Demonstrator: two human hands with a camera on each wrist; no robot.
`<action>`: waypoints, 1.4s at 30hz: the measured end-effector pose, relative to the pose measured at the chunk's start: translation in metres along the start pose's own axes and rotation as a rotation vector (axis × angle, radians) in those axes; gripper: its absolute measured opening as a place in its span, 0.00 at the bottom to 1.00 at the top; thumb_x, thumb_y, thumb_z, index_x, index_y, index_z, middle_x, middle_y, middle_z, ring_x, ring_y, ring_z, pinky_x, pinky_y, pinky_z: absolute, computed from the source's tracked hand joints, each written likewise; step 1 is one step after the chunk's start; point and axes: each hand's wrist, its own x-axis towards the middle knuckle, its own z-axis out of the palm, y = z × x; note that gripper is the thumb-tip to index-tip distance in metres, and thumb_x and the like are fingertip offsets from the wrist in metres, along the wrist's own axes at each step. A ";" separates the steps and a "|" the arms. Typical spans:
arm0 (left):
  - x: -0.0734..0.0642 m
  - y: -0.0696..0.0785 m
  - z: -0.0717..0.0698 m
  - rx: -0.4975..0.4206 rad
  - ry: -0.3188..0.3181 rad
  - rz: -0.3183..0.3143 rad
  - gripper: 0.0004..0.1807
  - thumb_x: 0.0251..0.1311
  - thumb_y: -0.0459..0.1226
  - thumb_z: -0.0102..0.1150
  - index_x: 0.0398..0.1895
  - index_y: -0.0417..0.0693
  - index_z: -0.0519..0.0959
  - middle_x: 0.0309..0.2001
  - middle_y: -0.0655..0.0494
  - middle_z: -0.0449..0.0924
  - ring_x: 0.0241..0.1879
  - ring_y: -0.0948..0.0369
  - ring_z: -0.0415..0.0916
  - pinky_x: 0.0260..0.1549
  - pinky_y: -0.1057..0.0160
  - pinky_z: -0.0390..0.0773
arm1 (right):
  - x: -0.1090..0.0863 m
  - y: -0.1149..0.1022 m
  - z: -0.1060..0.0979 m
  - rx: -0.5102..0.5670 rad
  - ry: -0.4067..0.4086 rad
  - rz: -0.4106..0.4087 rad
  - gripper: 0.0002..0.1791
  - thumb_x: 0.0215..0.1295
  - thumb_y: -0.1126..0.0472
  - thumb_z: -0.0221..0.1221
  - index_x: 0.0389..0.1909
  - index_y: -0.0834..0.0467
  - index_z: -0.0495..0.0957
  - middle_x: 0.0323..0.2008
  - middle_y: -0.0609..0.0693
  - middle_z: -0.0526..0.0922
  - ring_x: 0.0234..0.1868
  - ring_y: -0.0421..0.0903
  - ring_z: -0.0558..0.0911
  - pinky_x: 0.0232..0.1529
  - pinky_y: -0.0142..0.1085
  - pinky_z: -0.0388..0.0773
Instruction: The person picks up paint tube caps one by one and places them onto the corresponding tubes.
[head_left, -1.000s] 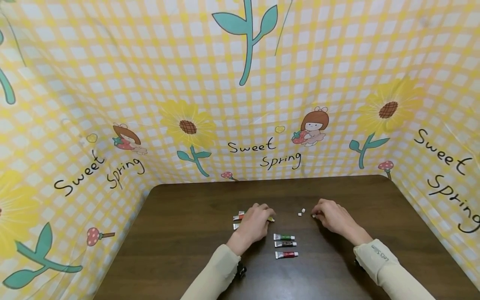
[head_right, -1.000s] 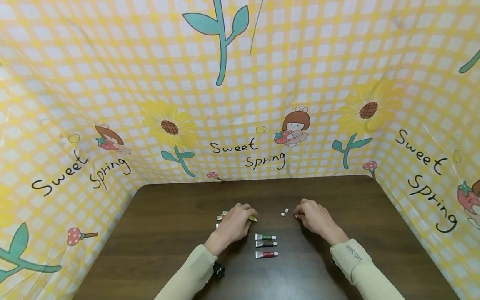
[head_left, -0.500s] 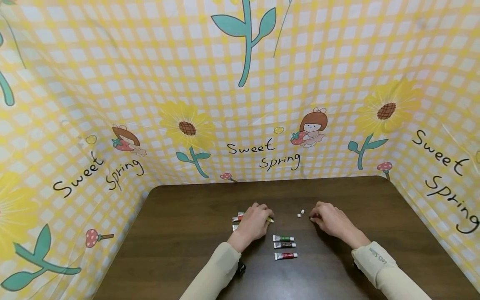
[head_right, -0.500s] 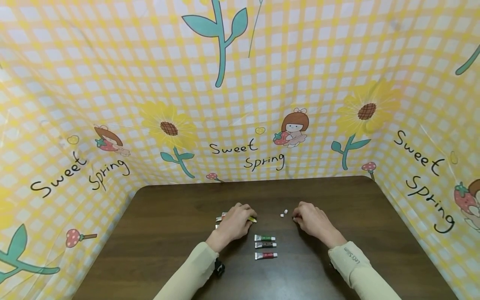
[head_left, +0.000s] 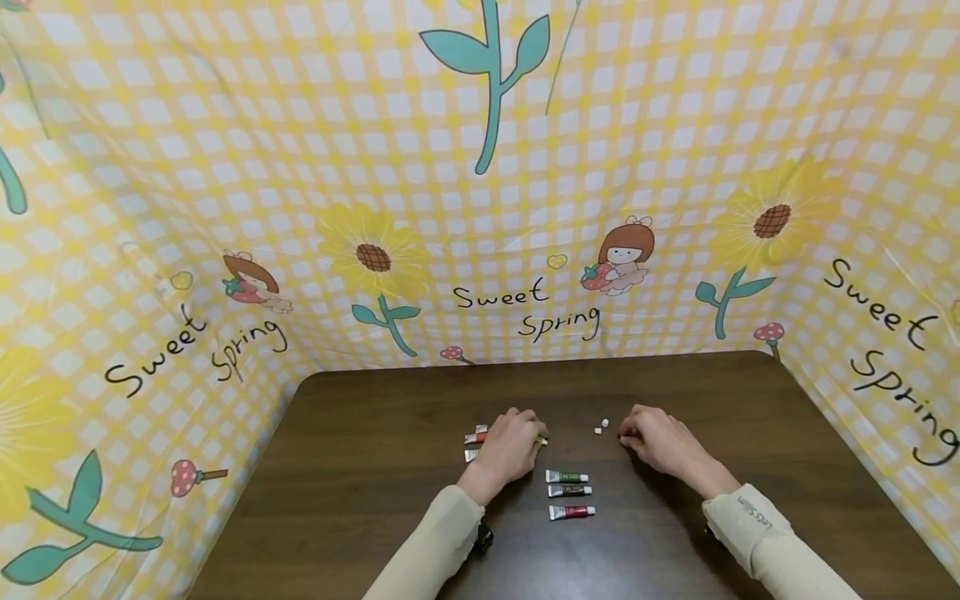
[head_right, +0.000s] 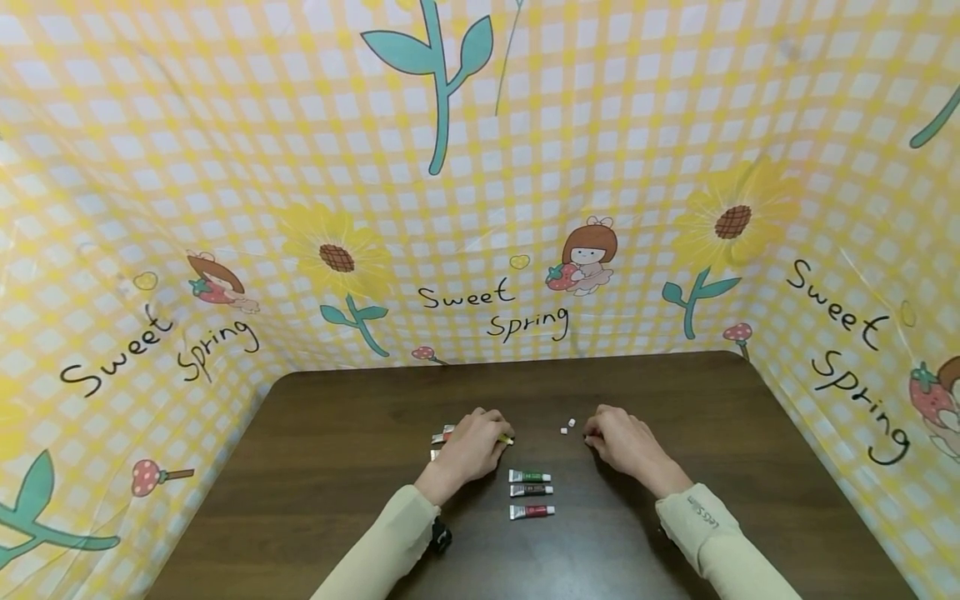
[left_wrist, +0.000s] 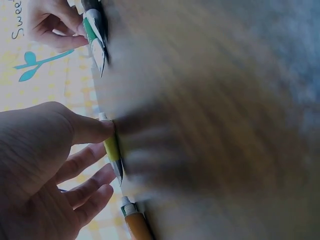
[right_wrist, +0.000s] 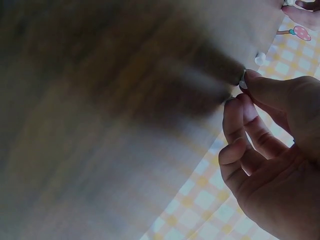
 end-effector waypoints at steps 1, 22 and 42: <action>0.000 0.000 0.000 0.000 0.001 -0.002 0.09 0.70 0.38 0.68 0.48 0.57 0.92 0.49 0.58 0.88 0.45 0.55 0.84 0.47 0.56 0.86 | 0.001 0.000 0.000 -0.002 0.003 -0.003 0.03 0.66 0.66 0.72 0.38 0.54 0.91 0.36 0.45 0.84 0.35 0.42 0.83 0.33 0.41 0.81; 0.004 0.000 -0.008 -0.040 0.048 0.031 0.05 0.73 0.39 0.67 0.46 0.54 0.90 0.44 0.59 0.89 0.43 0.57 0.87 0.48 0.55 0.86 | 0.003 -0.002 -0.002 0.016 0.003 0.005 0.03 0.66 0.66 0.71 0.38 0.55 0.89 0.37 0.45 0.84 0.36 0.43 0.83 0.35 0.41 0.82; -0.004 0.008 -0.020 -0.176 0.033 0.005 0.07 0.76 0.36 0.62 0.51 0.48 0.86 0.46 0.55 0.86 0.45 0.58 0.85 0.47 0.62 0.86 | -0.007 -0.008 -0.006 0.103 0.069 0.043 0.03 0.68 0.64 0.71 0.36 0.53 0.89 0.34 0.41 0.81 0.34 0.36 0.79 0.33 0.34 0.78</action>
